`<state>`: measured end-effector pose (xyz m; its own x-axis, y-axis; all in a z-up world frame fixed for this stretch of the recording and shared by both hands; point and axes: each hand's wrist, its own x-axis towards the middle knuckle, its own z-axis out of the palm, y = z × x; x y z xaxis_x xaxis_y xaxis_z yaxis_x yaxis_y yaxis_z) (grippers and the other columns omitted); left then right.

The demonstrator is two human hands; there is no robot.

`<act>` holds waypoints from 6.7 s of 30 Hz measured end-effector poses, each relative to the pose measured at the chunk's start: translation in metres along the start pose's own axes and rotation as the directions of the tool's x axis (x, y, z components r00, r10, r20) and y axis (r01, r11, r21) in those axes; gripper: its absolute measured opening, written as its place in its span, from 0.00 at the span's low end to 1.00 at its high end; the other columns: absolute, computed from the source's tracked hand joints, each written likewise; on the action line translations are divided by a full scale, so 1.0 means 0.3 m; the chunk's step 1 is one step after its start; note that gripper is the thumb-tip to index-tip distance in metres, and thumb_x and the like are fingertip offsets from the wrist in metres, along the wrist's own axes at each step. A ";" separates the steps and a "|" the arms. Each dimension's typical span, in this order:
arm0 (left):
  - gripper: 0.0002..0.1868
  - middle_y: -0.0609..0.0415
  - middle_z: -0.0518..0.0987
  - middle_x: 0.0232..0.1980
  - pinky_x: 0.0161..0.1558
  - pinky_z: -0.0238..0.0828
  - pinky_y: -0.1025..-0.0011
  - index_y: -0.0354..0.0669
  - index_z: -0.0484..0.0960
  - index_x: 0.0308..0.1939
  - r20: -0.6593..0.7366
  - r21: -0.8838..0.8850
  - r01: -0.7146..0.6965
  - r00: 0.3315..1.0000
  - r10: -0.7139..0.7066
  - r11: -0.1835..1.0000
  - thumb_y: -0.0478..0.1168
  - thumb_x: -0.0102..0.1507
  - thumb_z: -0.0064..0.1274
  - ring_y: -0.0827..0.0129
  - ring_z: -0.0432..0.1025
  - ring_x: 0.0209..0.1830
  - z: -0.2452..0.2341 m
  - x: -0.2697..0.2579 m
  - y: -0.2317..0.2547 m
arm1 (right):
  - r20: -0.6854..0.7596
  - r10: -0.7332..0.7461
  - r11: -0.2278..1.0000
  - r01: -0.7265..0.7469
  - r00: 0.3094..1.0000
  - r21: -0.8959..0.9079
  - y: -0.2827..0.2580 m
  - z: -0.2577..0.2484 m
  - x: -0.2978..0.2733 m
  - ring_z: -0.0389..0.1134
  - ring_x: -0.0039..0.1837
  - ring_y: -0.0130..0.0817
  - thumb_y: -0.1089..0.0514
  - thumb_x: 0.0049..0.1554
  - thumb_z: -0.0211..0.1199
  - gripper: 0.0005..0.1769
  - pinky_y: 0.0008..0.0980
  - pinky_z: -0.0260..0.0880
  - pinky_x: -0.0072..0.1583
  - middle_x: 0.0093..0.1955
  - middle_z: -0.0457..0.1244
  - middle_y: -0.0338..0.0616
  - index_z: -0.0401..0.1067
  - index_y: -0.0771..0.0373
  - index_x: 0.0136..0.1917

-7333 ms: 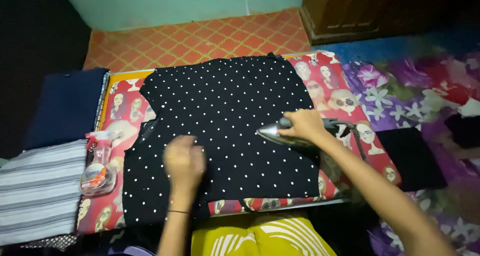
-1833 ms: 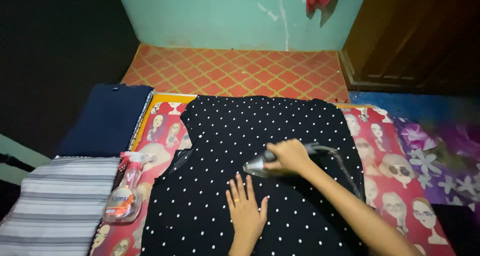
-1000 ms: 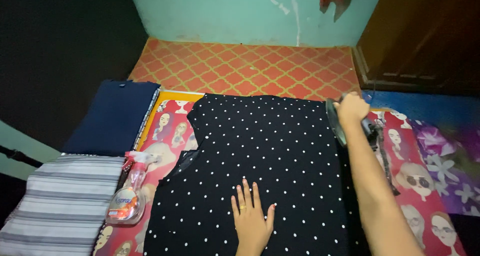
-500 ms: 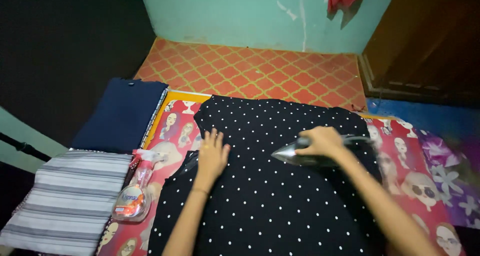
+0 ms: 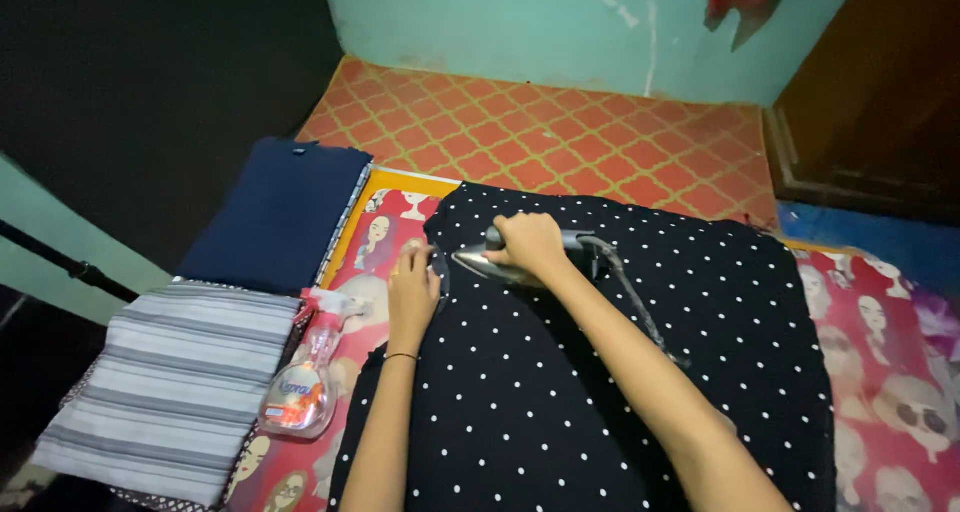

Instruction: The person is ironing a black polka-dot garment on a padded surface using an iron and a spray bottle.

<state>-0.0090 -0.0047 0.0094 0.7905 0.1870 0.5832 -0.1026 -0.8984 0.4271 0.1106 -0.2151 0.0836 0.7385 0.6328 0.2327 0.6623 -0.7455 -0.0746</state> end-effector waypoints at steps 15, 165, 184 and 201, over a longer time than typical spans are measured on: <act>0.28 0.45 0.71 0.69 0.65 0.58 0.52 0.48 0.80 0.62 0.004 0.166 -0.069 0.998 0.070 0.984 0.35 0.55 0.54 0.48 0.64 0.69 0.009 0.000 -0.001 | -0.018 0.227 0.974 -0.227 0.974 -0.005 -0.098 0.101 0.386 0.75 0.49 0.47 0.31 0.41 0.76 0.32 0.46 0.74 0.50 0.45 0.72 0.49 0.79 0.57 0.47; 0.29 0.45 0.83 0.43 0.49 0.75 0.65 0.37 0.74 0.55 0.314 -0.346 0.494 0.862 -0.398 0.798 0.38 0.51 0.68 0.65 0.79 0.42 -0.797 -1.431 -0.439 | 0.553 0.598 0.238 -0.787 0.580 0.569 0.399 -0.262 -2.417 0.57 0.29 0.30 0.47 0.57 0.72 0.22 0.36 0.59 0.30 0.30 0.56 0.38 0.67 0.66 0.43; 0.38 0.41 0.84 0.49 0.51 0.77 0.56 0.40 0.77 0.56 0.582 0.203 0.228 0.754 -0.304 0.952 0.65 0.53 0.60 0.46 0.81 0.49 -0.760 -0.770 0.204 | -0.022 0.752 0.593 -0.661 0.659 0.459 0.158 -0.397 -1.614 0.75 0.45 0.48 0.48 0.56 0.64 0.16 0.42 0.72 0.47 0.43 0.71 0.52 0.76 0.62 0.50; 0.11 0.39 0.81 0.43 0.49 0.74 0.52 0.37 0.82 0.42 0.444 -0.191 -0.243 0.843 0.304 0.951 0.42 0.63 0.53 0.44 0.76 0.45 0.201 -0.049 0.740 | -0.472 0.696 0.592 -0.805 0.541 -0.051 0.361 -0.073 -1.340 0.63 0.64 0.51 0.47 0.56 0.64 0.24 0.52 0.63 0.61 0.65 0.63 0.51 0.72 0.62 0.61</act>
<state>-0.0069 -0.2308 0.0542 0.9030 -0.2920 0.3150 -0.4048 -0.8239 0.3967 -0.1174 -0.5549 0.0034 0.8011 -0.2748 0.5317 -0.2086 -0.9609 -0.1824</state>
